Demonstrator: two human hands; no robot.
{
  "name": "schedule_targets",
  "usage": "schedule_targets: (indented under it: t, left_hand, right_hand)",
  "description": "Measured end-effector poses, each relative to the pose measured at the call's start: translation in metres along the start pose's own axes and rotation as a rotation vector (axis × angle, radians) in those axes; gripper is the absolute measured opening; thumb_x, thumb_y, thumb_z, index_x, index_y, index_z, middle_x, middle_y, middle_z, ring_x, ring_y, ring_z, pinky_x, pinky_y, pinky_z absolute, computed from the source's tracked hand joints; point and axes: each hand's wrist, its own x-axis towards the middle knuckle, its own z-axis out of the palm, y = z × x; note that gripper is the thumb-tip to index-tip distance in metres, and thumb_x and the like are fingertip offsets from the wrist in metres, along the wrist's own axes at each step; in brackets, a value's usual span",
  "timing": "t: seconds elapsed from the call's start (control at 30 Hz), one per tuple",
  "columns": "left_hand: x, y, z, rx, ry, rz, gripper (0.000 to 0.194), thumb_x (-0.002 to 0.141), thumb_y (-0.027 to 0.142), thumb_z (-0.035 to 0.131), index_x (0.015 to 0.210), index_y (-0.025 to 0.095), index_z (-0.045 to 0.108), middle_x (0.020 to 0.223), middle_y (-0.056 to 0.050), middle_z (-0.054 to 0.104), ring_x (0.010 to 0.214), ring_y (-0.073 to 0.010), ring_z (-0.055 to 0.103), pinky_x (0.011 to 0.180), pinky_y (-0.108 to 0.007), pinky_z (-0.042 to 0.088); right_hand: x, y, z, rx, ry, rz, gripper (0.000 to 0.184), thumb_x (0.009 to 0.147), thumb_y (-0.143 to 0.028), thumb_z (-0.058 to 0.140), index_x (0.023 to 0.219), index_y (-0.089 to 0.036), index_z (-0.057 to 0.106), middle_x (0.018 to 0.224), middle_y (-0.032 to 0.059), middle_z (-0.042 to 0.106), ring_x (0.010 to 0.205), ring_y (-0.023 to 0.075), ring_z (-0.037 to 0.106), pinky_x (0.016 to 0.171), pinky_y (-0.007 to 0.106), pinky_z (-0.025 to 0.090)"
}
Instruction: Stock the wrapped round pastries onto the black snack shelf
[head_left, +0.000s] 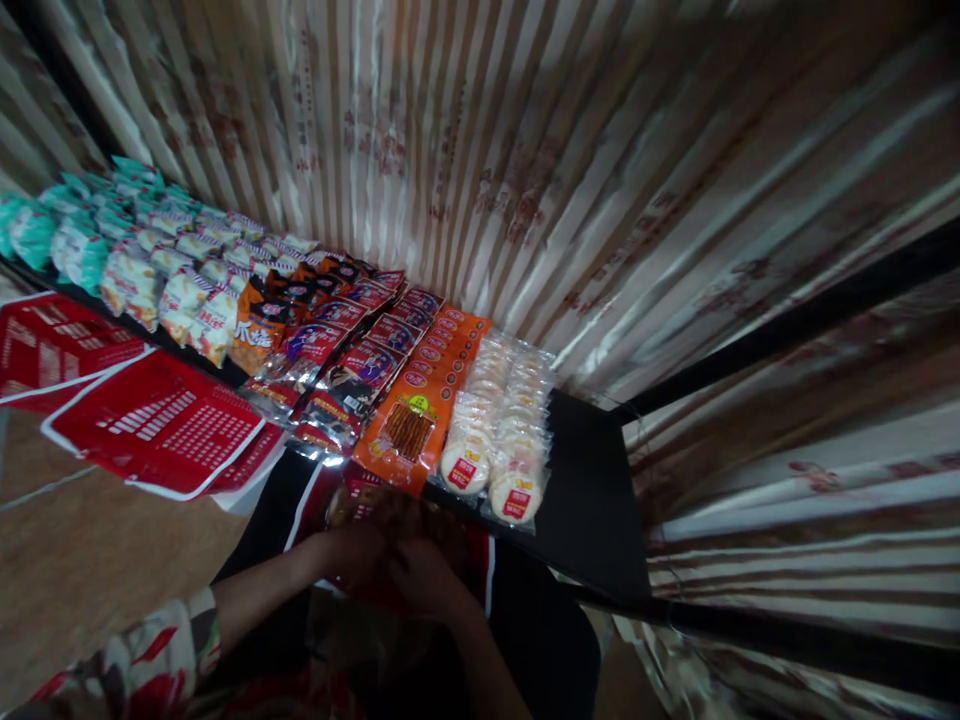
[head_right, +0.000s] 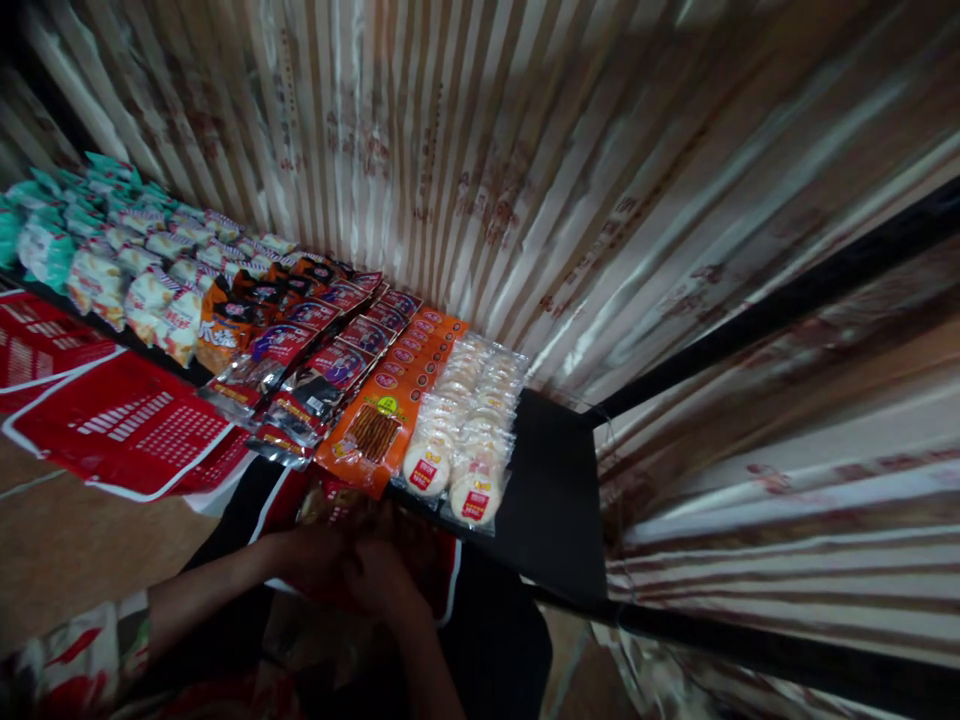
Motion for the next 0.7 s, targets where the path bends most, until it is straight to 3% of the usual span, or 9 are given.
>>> schedule_targets:
  t: [0.13,0.23,0.27,0.37,0.43,0.53,0.6,0.7]
  left_hand:
    - [-0.014,0.017,-0.054,0.157,-0.094,0.168,0.019,0.071,0.007,0.051,0.068,0.016,0.068,0.071,-0.010,0.070,0.061,-0.0223,0.064,0.055,-0.028,0.048]
    - [-0.024,0.028,-0.113,-0.026,-0.097,0.312,0.020,0.076,0.012,0.050,0.075,0.021,0.068,0.073,-0.001,0.070,0.060,-0.0147,0.060,0.049,-0.019,0.041]
    - [-0.024,0.031,-0.134,-0.106,-0.147,0.353,0.021,0.078,0.013,0.049,0.082,0.022,0.067,0.077,0.002,0.070,0.062,-0.0125,0.060,0.049,-0.016,0.039]
    - [-0.009,0.038,-0.185,-0.124,-0.044,0.300,0.020,0.083,0.018,0.046,0.086,0.021,0.066,0.076,0.003,0.067,0.065,-0.0109,0.058,0.053,-0.016,0.039]
    - [0.016,0.040,-0.208,-0.061,0.182,0.217,0.025,0.087,0.019,0.040,0.087,0.020,0.065,0.082,0.001,0.067,0.071,-0.0123,0.059,0.064,-0.019,0.043]
    - [0.063,0.041,-0.224,-0.062,0.456,0.170,0.027,0.088,0.021,0.038,0.098,0.020,0.063,0.099,-0.002,0.067,0.090,-0.0152,0.060,0.082,-0.024,0.045]
    - [0.094,0.042,-0.227,-0.018,0.627,0.115,0.031,0.090,0.021,0.034,0.098,0.018,0.063,0.104,-0.005,0.065,0.097,-0.0167,0.058,0.090,-0.028,0.043]
    - [0.136,0.042,-0.229,0.101,0.831,0.031,0.035,0.091,0.025,0.031,0.107,0.015,0.060,0.127,-0.010,0.055,0.120,-0.0215,0.046,0.103,-0.037,0.033]
  right_hand:
    - [-0.024,-0.029,-0.060,-0.045,-0.095,-0.091,0.021,0.078,-0.022,0.050,0.083,-0.022,0.069,0.080,0.0034,0.072,0.068,0.0169,0.062,0.058,0.023,0.042]
    - [-0.044,-0.047,-0.116,0.010,-0.196,-0.148,0.024,0.080,-0.024,0.050,0.094,-0.024,0.069,0.090,0.0007,0.071,0.076,0.0154,0.064,0.065,0.021,0.044]
    - [-0.049,-0.049,-0.135,0.064,-0.242,-0.195,0.025,0.081,-0.026,0.050,0.097,-0.025,0.068,0.092,0.0000,0.071,0.079,0.0143,0.063,0.068,0.021,0.044]
    - [-0.053,-0.044,-0.186,0.331,-0.202,-0.146,0.032,0.086,-0.039,0.045,0.104,-0.022,0.065,0.093,0.0035,0.070,0.079,0.0146,0.063,0.066,0.022,0.048]
    - [-0.043,-0.028,-0.213,0.400,-0.025,-0.147,0.034,0.085,-0.045,0.047,0.100,-0.020,0.066,0.090,0.0042,0.069,0.081,0.0166,0.063,0.071,0.027,0.049]
    - [-0.014,0.007,-0.245,0.338,0.380,-0.140,0.038,0.081,-0.051,0.050,0.093,-0.019,0.068,0.082,0.0038,0.069,0.078,0.0193,0.062,0.073,0.034,0.050]
    - [0.010,0.030,-0.261,0.226,0.695,-0.133,0.040,0.081,-0.053,0.048,0.094,-0.021,0.068,0.094,0.0052,0.069,0.089,0.0223,0.062,0.084,0.040,0.048]
    - [0.045,0.058,-0.278,0.035,0.830,-0.207,0.045,0.078,-0.055,0.050,0.101,-0.021,0.069,0.115,0.0061,0.065,0.118,0.0259,0.050,0.106,0.045,0.030]
